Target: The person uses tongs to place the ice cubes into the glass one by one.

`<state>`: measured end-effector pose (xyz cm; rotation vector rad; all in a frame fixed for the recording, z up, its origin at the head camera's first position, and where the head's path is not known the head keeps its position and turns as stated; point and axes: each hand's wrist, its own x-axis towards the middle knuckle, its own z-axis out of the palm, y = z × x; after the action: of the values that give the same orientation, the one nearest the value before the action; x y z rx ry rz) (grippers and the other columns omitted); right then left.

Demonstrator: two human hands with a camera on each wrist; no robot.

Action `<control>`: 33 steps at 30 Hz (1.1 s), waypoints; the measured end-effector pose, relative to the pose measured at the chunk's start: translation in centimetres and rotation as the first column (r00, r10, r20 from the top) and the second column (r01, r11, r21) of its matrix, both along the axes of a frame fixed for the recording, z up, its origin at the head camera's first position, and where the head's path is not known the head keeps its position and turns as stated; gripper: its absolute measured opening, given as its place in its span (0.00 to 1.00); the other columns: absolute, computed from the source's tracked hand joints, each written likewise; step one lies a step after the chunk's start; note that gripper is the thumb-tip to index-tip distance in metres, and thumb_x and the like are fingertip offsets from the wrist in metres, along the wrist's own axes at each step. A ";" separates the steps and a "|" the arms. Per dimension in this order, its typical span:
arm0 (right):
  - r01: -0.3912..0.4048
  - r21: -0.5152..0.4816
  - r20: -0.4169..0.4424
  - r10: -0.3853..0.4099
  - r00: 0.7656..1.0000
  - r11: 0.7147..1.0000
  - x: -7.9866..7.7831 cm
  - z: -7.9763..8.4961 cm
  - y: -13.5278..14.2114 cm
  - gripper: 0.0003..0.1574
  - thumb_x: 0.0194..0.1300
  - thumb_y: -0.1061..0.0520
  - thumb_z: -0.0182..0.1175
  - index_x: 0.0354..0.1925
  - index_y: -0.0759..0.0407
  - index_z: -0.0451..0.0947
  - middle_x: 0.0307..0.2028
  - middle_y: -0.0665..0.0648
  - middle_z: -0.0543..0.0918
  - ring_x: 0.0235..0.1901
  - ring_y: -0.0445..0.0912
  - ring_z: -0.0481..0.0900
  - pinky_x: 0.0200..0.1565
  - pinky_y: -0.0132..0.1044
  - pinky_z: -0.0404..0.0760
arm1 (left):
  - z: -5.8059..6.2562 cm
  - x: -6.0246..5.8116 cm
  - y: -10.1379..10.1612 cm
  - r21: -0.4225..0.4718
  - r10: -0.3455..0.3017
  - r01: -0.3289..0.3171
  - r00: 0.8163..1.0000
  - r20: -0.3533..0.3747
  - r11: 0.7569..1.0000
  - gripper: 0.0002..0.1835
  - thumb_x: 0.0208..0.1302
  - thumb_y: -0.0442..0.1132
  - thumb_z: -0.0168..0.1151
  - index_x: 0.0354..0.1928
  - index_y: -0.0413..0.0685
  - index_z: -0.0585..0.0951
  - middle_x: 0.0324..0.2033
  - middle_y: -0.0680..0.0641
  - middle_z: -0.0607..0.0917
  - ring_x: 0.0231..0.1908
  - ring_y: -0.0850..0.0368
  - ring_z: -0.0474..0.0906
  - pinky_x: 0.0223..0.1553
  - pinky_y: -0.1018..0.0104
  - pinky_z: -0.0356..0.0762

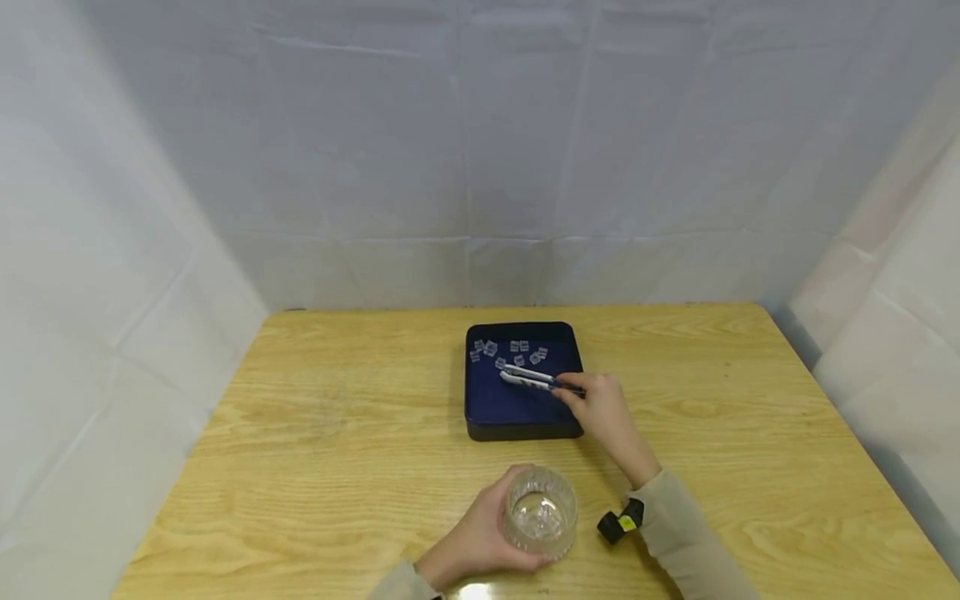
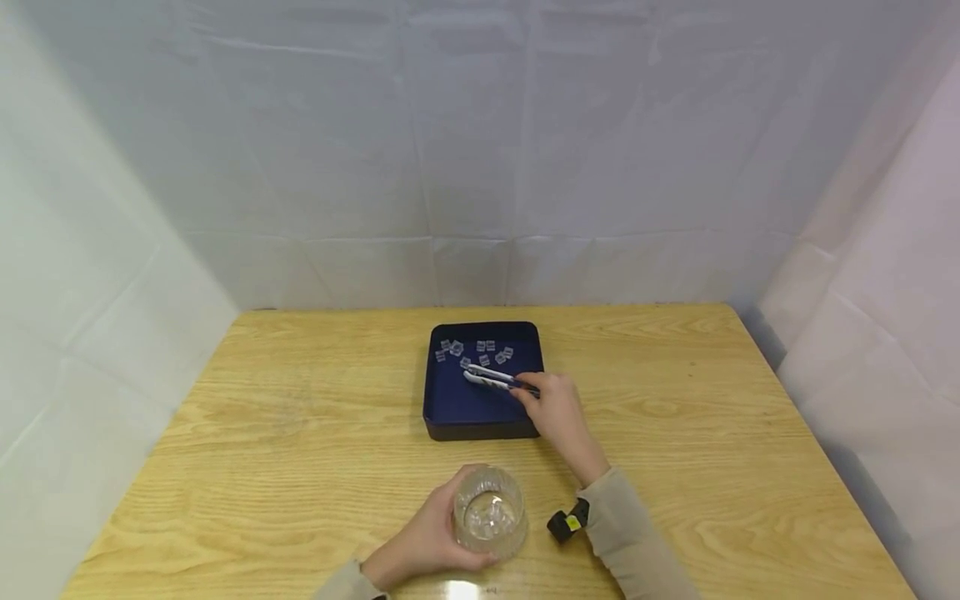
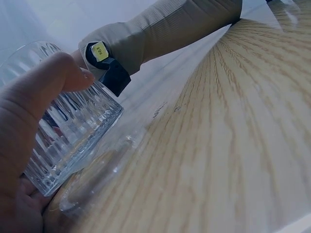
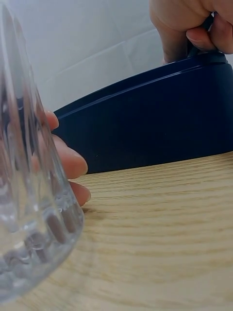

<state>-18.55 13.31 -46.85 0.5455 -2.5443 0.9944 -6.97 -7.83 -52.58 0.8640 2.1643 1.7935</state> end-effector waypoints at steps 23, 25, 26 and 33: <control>0.012 -0.005 0.031 -0.012 0.999 1.000 0.2 0.4 0.5 0.11 0.58 0.64 0.70 0.40 0.69 0.86 0.33 0.64 0.88 0.26 0.49 0.85 0.27 0.40 0.82 | 0.2 0.0 0.2 0.010 -0.007 0.007 1.000 0.004 1.000 0.50 0.37 0.36 0.83 0.66 0.62 0.68 0.56 0.56 0.80 0.57 0.56 0.77 0.62 0.58 0.73; 0.017 -0.020 0.038 -0.016 0.999 1.000 0.2 0.6 0.7 0.11 0.58 0.64 0.70 0.40 0.69 0.86 0.33 0.64 0.88 0.27 0.49 0.84 0.27 0.40 0.80 | 0.1 0.0 0.2 0.009 -0.006 0.006 1.000 -0.002 1.000 0.50 0.37 0.36 0.83 0.66 0.62 0.68 0.56 0.55 0.80 0.56 0.56 0.77 0.62 0.58 0.73; 0.018 -0.026 0.040 -0.017 0.999 1.000 0.2 0.7 0.8 0.11 0.58 0.64 0.70 0.40 0.69 0.86 0.34 0.65 0.88 0.27 0.49 0.84 0.27 0.40 0.80 | 0.1 0.0 0.2 0.008 -0.007 0.007 1.000 -0.001 1.000 0.50 0.37 0.36 0.83 0.66 0.62 0.68 0.56 0.55 0.80 0.56 0.56 0.77 0.61 0.58 0.73; 0.011 -0.043 0.068 -0.008 0.998 0.999 0.4 1.4 1.3 0.13 0.59 0.65 0.70 0.42 0.70 0.86 0.37 0.65 0.88 0.29 0.51 0.85 0.28 0.39 0.80 | 0.2 0.0 0.1 0.010 -0.009 0.009 1.000 0.022 1.000 0.49 0.37 0.35 0.83 0.65 0.62 0.68 0.56 0.55 0.80 0.56 0.56 0.77 0.62 0.58 0.72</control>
<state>-18.18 14.64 -45.49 0.4955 -2.5758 1.0796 -6.99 -7.71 -52.36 0.8503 2.1372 1.8021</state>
